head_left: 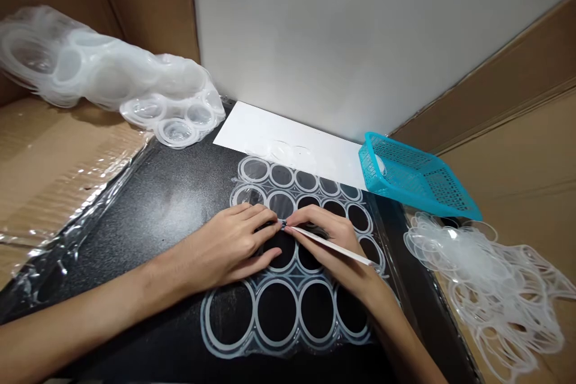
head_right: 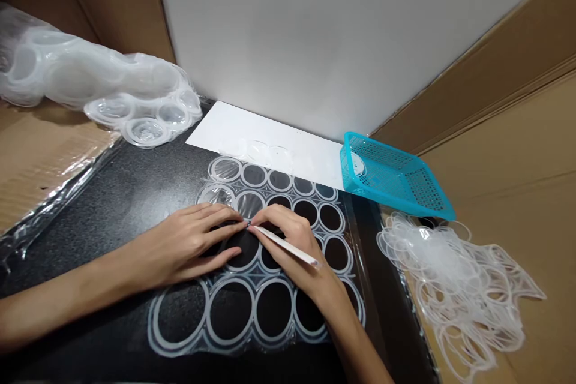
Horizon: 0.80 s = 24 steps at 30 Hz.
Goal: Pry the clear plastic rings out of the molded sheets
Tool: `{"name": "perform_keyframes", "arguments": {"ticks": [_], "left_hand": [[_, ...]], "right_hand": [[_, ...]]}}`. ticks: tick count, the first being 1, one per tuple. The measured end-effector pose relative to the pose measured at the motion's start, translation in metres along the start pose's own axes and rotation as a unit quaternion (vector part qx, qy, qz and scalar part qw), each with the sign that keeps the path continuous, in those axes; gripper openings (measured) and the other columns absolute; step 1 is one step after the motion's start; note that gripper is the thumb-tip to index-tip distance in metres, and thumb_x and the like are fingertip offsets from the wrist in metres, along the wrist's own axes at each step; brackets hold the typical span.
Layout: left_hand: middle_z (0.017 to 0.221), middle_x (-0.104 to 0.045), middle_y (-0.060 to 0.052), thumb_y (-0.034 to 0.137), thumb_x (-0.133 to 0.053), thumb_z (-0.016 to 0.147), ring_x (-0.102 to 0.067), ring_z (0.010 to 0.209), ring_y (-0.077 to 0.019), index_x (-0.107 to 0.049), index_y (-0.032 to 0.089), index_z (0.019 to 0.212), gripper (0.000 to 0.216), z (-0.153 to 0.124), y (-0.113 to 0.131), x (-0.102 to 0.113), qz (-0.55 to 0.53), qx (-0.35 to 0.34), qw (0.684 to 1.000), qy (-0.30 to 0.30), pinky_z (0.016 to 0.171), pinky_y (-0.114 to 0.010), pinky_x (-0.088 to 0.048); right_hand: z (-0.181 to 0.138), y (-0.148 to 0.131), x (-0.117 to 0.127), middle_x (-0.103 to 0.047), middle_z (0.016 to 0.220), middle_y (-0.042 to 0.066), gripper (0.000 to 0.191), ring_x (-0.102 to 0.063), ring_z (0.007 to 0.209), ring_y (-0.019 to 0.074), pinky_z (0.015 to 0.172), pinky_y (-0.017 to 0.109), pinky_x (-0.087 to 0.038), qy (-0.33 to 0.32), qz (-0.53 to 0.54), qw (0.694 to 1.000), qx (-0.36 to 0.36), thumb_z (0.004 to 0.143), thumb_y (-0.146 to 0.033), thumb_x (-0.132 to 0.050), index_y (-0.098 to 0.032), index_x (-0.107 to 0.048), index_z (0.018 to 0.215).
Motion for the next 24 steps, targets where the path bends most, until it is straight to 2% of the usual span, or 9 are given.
{"name": "perform_keyframes", "arguments": {"ticks": [8,17,21,24], "left_hand": [[0.115,-0.072,-0.013,0.035,-0.048,0.111,-0.071,0.108,-0.0298,-0.068,0.010,0.131,0.038,0.000,0.001,-0.001,0.013,-0.005,1.000,0.006,0.094,-0.046,-0.060],[0.114,-0.073,-0.013,0.034,-0.047,0.111,-0.072,0.102,-0.0293,-0.068,0.009,0.128,0.037,0.001,0.002,0.000,0.009,-0.010,1.000,0.005,0.088,-0.046,-0.062],[0.118,-0.074,-0.014,0.034,-0.046,0.112,-0.072,0.106,-0.0295,-0.068,0.009,0.127,0.036,0.000,0.002,-0.002,0.015,-0.013,1.000,0.016,0.091,-0.045,-0.061],[0.121,-0.073,-0.015,0.033,-0.047,0.111,-0.072,0.109,-0.0294,-0.068,0.009,0.128,0.036,-0.001,0.002,-0.004,0.017,-0.009,1.000,0.025,0.092,-0.044,-0.061]], "right_hand": [[0.002,-0.003,-0.001,-0.073,0.101,-0.002,0.008,-0.069,0.096,0.0159,0.088,0.028,-0.051,-0.004,0.007,1.000,-0.015,0.105,-0.024,-0.066,-0.025,-0.072,0.100],[0.005,-0.001,-0.003,-0.074,0.100,0.000,0.008,-0.070,0.094,0.0183,0.087,0.030,-0.052,-0.009,-0.002,1.000,-0.022,0.104,-0.022,-0.066,-0.024,-0.071,0.098],[0.005,-0.009,-0.004,-0.074,0.115,0.005,0.009,-0.071,0.106,0.0216,0.094,0.033,-0.053,-0.016,-0.036,0.999,-0.010,0.105,-0.022,-0.063,-0.024,-0.072,0.104],[0.002,-0.012,-0.005,-0.073,0.124,0.007,0.015,-0.070,0.114,0.0228,0.101,0.036,-0.053,-0.012,-0.069,0.998,0.002,0.108,-0.024,-0.060,-0.024,-0.070,0.118]]}}
Point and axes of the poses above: each hand's wrist, its own z-axis towards the middle knuckle, its own x-axis out of the back of the hand, y = z × x, the point moved 6 cm from there along z, towards the middle knuckle
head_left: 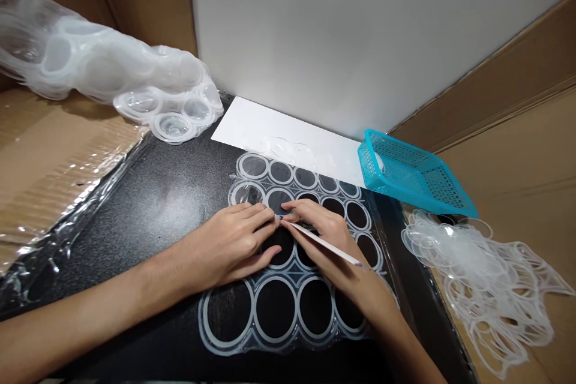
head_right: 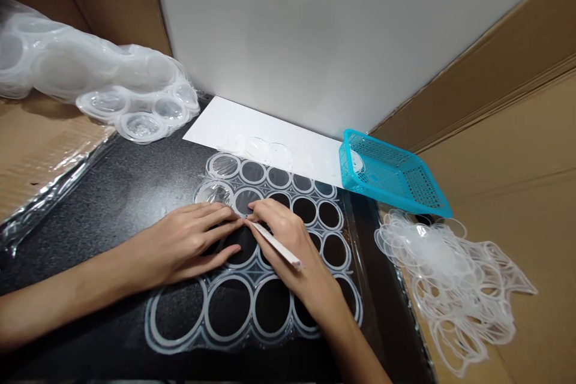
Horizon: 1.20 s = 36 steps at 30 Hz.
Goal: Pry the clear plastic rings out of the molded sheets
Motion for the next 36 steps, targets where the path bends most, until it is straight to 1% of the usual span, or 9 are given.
{"name": "perform_keyframes", "arguments": {"ticks": [5,8,13,17,20,25,29,32,36], "left_hand": [[0.119,-0.074,-0.015,0.031,-0.049,0.110,-0.073,0.104,-0.0294,-0.069,0.009,0.126,0.034,0.001,0.000,0.002,-0.006,0.001,1.000,-0.003,0.089,-0.045,-0.063],[0.118,-0.074,-0.014,0.031,-0.049,0.109,-0.074,0.103,-0.0288,-0.070,0.010,0.124,0.033,0.003,-0.001,0.003,-0.008,0.004,1.000,-0.009,0.090,-0.045,-0.063],[0.117,-0.073,-0.012,0.033,-0.050,0.109,-0.073,0.105,-0.0274,-0.070,0.011,0.127,0.034,0.002,-0.004,0.003,-0.022,0.009,1.000,-0.014,0.095,-0.044,-0.062],[0.113,-0.072,-0.012,0.028,-0.048,0.109,-0.072,0.104,-0.0279,-0.070,0.011,0.127,0.032,0.001,-0.005,0.002,-0.035,0.014,0.999,-0.012,0.094,-0.046,-0.062],[0.115,-0.070,-0.013,0.022,-0.048,0.108,-0.070,0.107,-0.0280,-0.068,0.011,0.129,0.031,0.002,-0.007,0.003,-0.057,0.017,0.998,-0.022,0.093,-0.045,-0.062],[0.115,-0.069,-0.011,0.021,-0.048,0.109,-0.068,0.103,-0.0220,-0.068,0.016,0.122,0.025,-0.002,-0.019,0.015,-0.109,0.020,0.994,-0.024,0.088,-0.036,-0.060],[0.112,-0.072,-0.009,0.023,-0.049,0.109,-0.070,0.100,-0.0230,-0.072,0.018,0.116,0.024,-0.015,-0.026,0.030,-0.053,0.026,0.998,-0.008,0.090,-0.039,-0.058],[0.114,-0.075,-0.009,0.026,-0.052,0.109,-0.073,0.101,-0.0224,-0.073,0.019,0.122,0.026,-0.026,-0.025,0.034,-0.048,0.043,0.998,-0.008,0.091,-0.038,-0.058],[0.115,-0.077,-0.008,0.027,-0.055,0.108,-0.075,0.101,-0.0227,-0.074,0.019,0.126,0.028,-0.032,-0.023,0.033,-0.046,0.045,0.998,0.003,0.091,-0.037,-0.060]], "right_hand": [[0.000,0.001,-0.011,-0.075,0.115,0.009,0.019,-0.071,0.109,0.0237,0.095,0.037,-0.056,0.007,-0.026,0.998,0.053,0.108,-0.018,-0.054,-0.022,-0.069,0.118],[0.015,0.000,0.000,-0.077,0.112,0.009,0.017,-0.072,0.105,0.0236,0.095,0.039,-0.058,0.107,-0.033,0.991,0.077,0.106,-0.016,-0.055,-0.022,-0.071,0.109],[0.010,0.023,0.079,-0.078,0.095,0.006,0.010,-0.075,0.092,0.0230,0.090,0.042,-0.060,0.423,-0.009,0.906,-0.022,0.098,-0.025,-0.070,-0.022,-0.073,0.089],[-0.073,0.064,0.150,-0.077,0.088,0.009,0.020,-0.076,0.085,0.0297,0.084,0.048,-0.060,0.531,-0.056,0.836,-0.128,0.083,-0.039,-0.085,-0.021,-0.075,0.085],[-0.141,0.101,0.173,-0.078,0.100,0.014,0.015,-0.074,0.102,0.0392,0.094,0.058,-0.054,0.422,-0.161,0.846,-0.282,0.088,-0.043,-0.078,-0.028,-0.077,0.090],[-0.178,0.089,0.162,-0.070,0.131,0.020,0.025,-0.061,0.131,0.0478,0.113,0.066,-0.043,0.396,-0.325,0.828,-0.226,0.091,-0.046,-0.064,-0.025,-0.070,0.081],[-0.125,0.049,0.110,-0.074,0.110,0.012,0.026,-0.071,0.103,0.0356,0.099,0.055,-0.052,0.346,-0.220,0.897,-0.166,0.096,-0.047,-0.065,-0.023,-0.073,0.092],[-0.066,0.016,0.055,-0.074,0.101,0.005,0.014,-0.071,0.092,0.0248,0.083,0.037,-0.055,0.215,-0.040,0.968,-0.125,0.100,-0.039,-0.068,-0.026,-0.073,0.099],[-0.005,-0.024,-0.001,-0.074,0.099,0.004,0.009,-0.070,0.091,0.0205,0.084,0.032,-0.054,0.081,0.073,0.994,-0.004,0.103,-0.027,-0.064,-0.024,-0.071,0.097]]}}
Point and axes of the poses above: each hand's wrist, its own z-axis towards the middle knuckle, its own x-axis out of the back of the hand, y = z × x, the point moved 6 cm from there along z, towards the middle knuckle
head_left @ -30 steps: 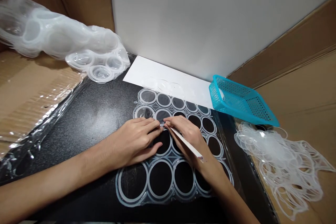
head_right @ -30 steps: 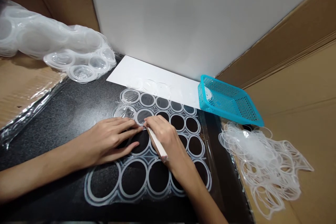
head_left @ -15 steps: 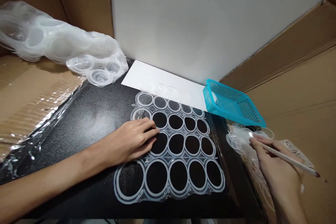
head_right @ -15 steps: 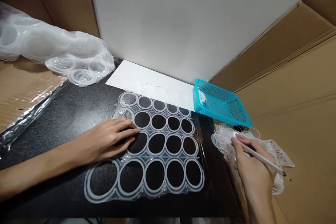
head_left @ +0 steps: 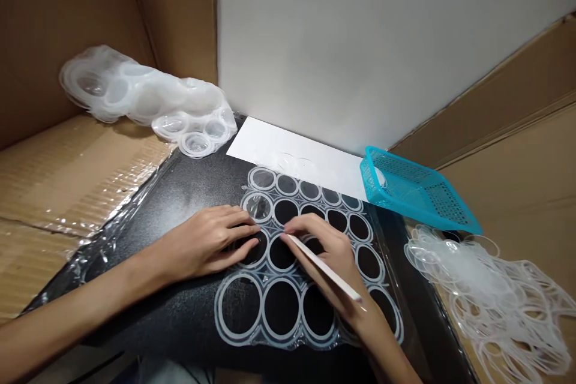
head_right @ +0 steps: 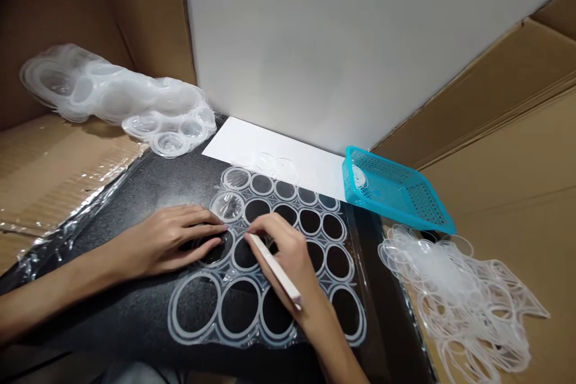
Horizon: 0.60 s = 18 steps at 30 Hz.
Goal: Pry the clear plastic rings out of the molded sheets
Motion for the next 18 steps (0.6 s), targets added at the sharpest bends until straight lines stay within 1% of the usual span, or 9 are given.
{"name": "perform_keyframes", "arguments": {"ticks": [2,5,11,14,18], "left_hand": [[0.112,-0.078,-0.009,0.027,-0.055,0.108,-0.076,0.099,-0.0227,-0.075,0.019,0.126,0.028,0.000,0.000,-0.001,0.000,-0.005,1.000,-0.003,0.089,-0.037,-0.061],[0.109,-0.079,-0.009,0.028,-0.052,0.109,-0.076,0.097,-0.0229,-0.076,0.018,0.124,0.030,0.001,-0.001,-0.002,0.004,-0.012,1.000,-0.010,0.087,-0.037,-0.061],[0.102,-0.079,-0.008,0.029,-0.048,0.111,-0.076,0.089,-0.0230,-0.077,0.016,0.117,0.033,0.001,0.000,-0.002,0.008,-0.013,1.000,-0.019,0.082,-0.038,-0.061],[0.102,-0.079,-0.009,0.029,-0.049,0.111,-0.076,0.091,-0.0237,-0.077,0.015,0.117,0.032,0.001,0.000,-0.002,0.009,-0.015,1.000,-0.017,0.084,-0.039,-0.061],[0.108,-0.080,-0.010,0.029,-0.049,0.111,-0.077,0.095,-0.0249,-0.077,0.014,0.118,0.033,0.002,-0.001,-0.002,0.002,-0.011,1.000,-0.020,0.087,-0.040,-0.062]], "right_hand": [[0.015,-0.004,-0.018,-0.074,0.098,0.004,0.010,-0.070,0.092,0.0203,0.086,0.032,-0.054,-0.038,0.024,0.999,0.022,0.103,-0.024,-0.064,-0.023,-0.071,0.096],[0.028,0.000,-0.030,-0.074,0.096,0.002,0.009,-0.070,0.090,0.0201,0.084,0.032,-0.054,-0.054,0.038,0.998,0.014,0.101,-0.024,-0.068,-0.024,-0.073,0.094],[0.029,0.007,-0.038,-0.074,0.095,0.002,0.008,-0.070,0.089,0.0193,0.085,0.031,-0.053,-0.061,0.052,0.997,-0.001,0.101,-0.023,-0.069,-0.023,-0.075,0.096],[0.029,0.008,-0.038,-0.075,0.095,0.002,0.008,-0.071,0.090,0.0195,0.085,0.031,-0.053,-0.062,0.051,0.997,-0.008,0.100,-0.024,-0.069,-0.023,-0.076,0.096],[0.033,0.008,-0.038,-0.075,0.093,0.002,0.007,-0.071,0.089,0.0194,0.084,0.031,-0.054,-0.074,0.056,0.996,-0.018,0.100,-0.023,-0.070,-0.023,-0.075,0.094]]}}
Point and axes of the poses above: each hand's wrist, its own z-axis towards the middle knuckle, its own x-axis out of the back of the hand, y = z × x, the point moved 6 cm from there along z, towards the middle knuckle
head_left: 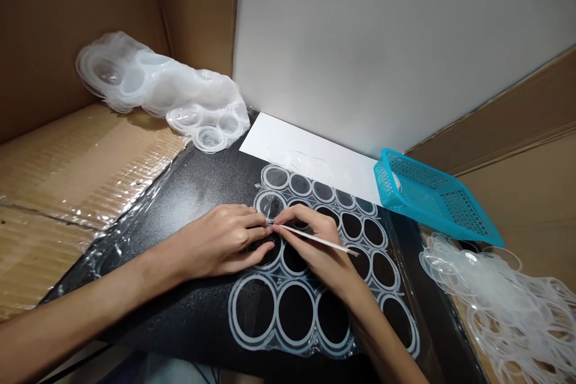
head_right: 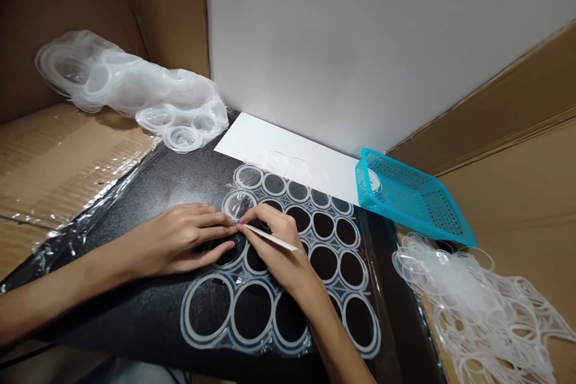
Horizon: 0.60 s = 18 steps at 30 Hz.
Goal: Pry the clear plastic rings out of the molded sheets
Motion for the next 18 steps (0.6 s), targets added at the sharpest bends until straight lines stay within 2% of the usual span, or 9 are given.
{"name": "perform_keyframes", "arguments": {"ticks": [5,9,13,15,18], "left_hand": [[0.114,-0.080,-0.010,0.030,-0.051,0.110,-0.078,0.100,-0.0255,-0.077,0.014,0.119,0.032,0.000,0.000,0.001,-0.010,0.002,1.000,0.007,0.090,-0.039,-0.061],[0.115,-0.080,-0.009,0.033,-0.053,0.109,-0.078,0.101,-0.0251,-0.077,0.015,0.118,0.032,0.000,-0.001,0.002,-0.022,0.016,1.000,0.007,0.093,-0.038,-0.061],[0.111,-0.080,-0.009,0.038,-0.056,0.108,-0.077,0.099,-0.0253,-0.079,0.016,0.113,0.032,0.002,-0.003,0.001,-0.025,0.032,0.999,-0.017,0.092,-0.038,-0.060],[0.106,-0.079,-0.009,0.041,-0.059,0.106,-0.077,0.095,-0.0258,-0.079,0.017,0.111,0.032,0.003,-0.004,0.000,-0.024,0.039,0.998,-0.035,0.089,-0.039,-0.060],[0.098,-0.078,-0.007,0.044,-0.061,0.105,-0.077,0.089,-0.0258,-0.080,0.017,0.109,0.033,0.005,-0.006,-0.001,-0.027,0.053,0.997,-0.057,0.085,-0.040,-0.059]], "right_hand": [[0.003,-0.002,-0.001,-0.075,0.097,0.002,0.009,-0.072,0.092,0.0188,0.086,0.031,-0.054,-0.014,-0.034,0.999,0.016,0.102,-0.020,-0.068,-0.022,-0.072,0.094],[0.000,-0.002,-0.007,-0.075,0.112,0.006,0.011,-0.071,0.102,0.0213,0.092,0.035,-0.056,-0.019,-0.101,0.991,0.091,0.107,-0.023,-0.059,-0.024,-0.069,0.110],[0.002,0.002,-0.015,-0.074,0.108,0.009,0.014,-0.070,0.101,0.0230,0.090,0.037,-0.057,-0.015,-0.153,0.976,0.156,0.108,-0.019,-0.054,-0.023,-0.067,0.108],[0.007,0.000,-0.015,-0.075,0.108,0.009,0.015,-0.070,0.101,0.0232,0.092,0.039,-0.058,0.009,-0.170,0.969,0.178,0.108,-0.018,-0.053,-0.022,-0.067,0.107],[0.019,-0.005,0.005,-0.076,0.108,0.008,0.017,-0.072,0.100,0.0223,0.091,0.040,-0.059,0.112,-0.167,0.966,0.165,0.107,-0.017,-0.053,-0.021,-0.069,0.105]]}}
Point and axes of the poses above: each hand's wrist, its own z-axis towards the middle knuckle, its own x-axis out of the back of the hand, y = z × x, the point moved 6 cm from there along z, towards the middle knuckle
